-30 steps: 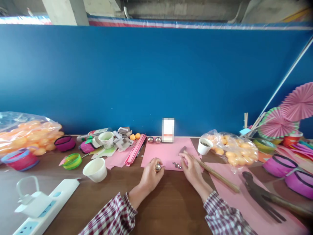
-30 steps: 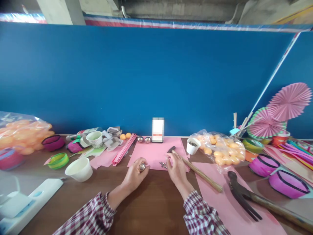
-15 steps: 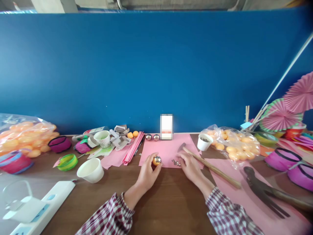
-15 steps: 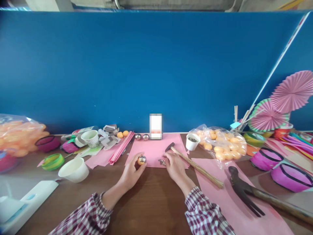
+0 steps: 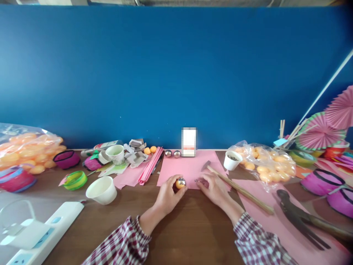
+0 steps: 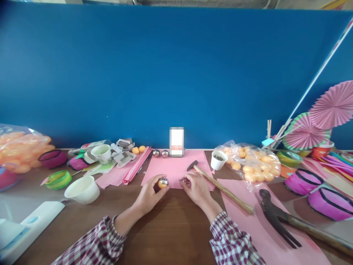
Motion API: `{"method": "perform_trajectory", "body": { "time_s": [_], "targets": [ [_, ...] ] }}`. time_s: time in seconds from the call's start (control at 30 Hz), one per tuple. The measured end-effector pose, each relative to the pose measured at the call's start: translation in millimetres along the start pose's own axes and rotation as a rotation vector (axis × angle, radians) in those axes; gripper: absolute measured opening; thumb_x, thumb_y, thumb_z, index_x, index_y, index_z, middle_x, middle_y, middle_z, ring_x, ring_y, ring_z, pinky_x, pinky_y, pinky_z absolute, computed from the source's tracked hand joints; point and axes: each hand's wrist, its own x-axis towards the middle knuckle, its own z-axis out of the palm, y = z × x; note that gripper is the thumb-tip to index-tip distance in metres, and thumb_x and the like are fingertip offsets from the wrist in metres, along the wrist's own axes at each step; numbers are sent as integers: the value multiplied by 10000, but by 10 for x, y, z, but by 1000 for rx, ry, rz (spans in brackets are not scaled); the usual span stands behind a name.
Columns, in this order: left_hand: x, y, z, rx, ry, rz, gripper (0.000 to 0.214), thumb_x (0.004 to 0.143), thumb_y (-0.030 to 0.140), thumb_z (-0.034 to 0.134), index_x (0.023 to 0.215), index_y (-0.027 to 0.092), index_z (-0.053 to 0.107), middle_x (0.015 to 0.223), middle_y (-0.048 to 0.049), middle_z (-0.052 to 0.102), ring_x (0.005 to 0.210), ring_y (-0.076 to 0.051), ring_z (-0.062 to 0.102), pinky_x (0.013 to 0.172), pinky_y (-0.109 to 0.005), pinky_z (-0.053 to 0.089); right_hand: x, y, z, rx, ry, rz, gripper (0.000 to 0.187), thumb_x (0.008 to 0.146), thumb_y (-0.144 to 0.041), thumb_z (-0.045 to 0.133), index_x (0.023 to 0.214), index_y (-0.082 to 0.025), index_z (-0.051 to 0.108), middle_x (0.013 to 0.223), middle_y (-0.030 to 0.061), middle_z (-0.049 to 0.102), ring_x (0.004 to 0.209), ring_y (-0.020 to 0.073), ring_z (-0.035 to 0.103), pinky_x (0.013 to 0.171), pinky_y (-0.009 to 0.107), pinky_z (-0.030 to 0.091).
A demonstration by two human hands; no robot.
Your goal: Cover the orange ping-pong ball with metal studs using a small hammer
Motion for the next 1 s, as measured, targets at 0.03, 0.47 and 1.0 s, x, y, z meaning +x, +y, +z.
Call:
{"method": "perform_trajectory", "body": {
  "time_s": [0.03,0.47,1.0],
  "targets": [
    [0,-1,1,4,1,6,336,736,247,615,1066,197,575,1037,-73,651,934,-216,620,833,-351,508,2,-6,2,-13,-4,-20,128,817,-299,550,830,-207,638,838,33,671,786,191,599,745,329,453],
    [-1,-1,-6,23,-8,26,351,726,219,622,1074,205,576,1048,-68,652,952,-219,612,860,-368,493,7,18,51,44,19,-73,231,891,-221,420,973,-212,635,933,45,677,884,194,595,811,344,446],
    [-1,-11,3,27,-14,25,355,729,217,623,1079,199,572,1048,-66,646,949,-209,612,872,-347,485,20,-38,6,40,-14,-41,156,865,-209,463,792,-202,601,770,25,622,797,194,561,736,322,433]
  ]
}}
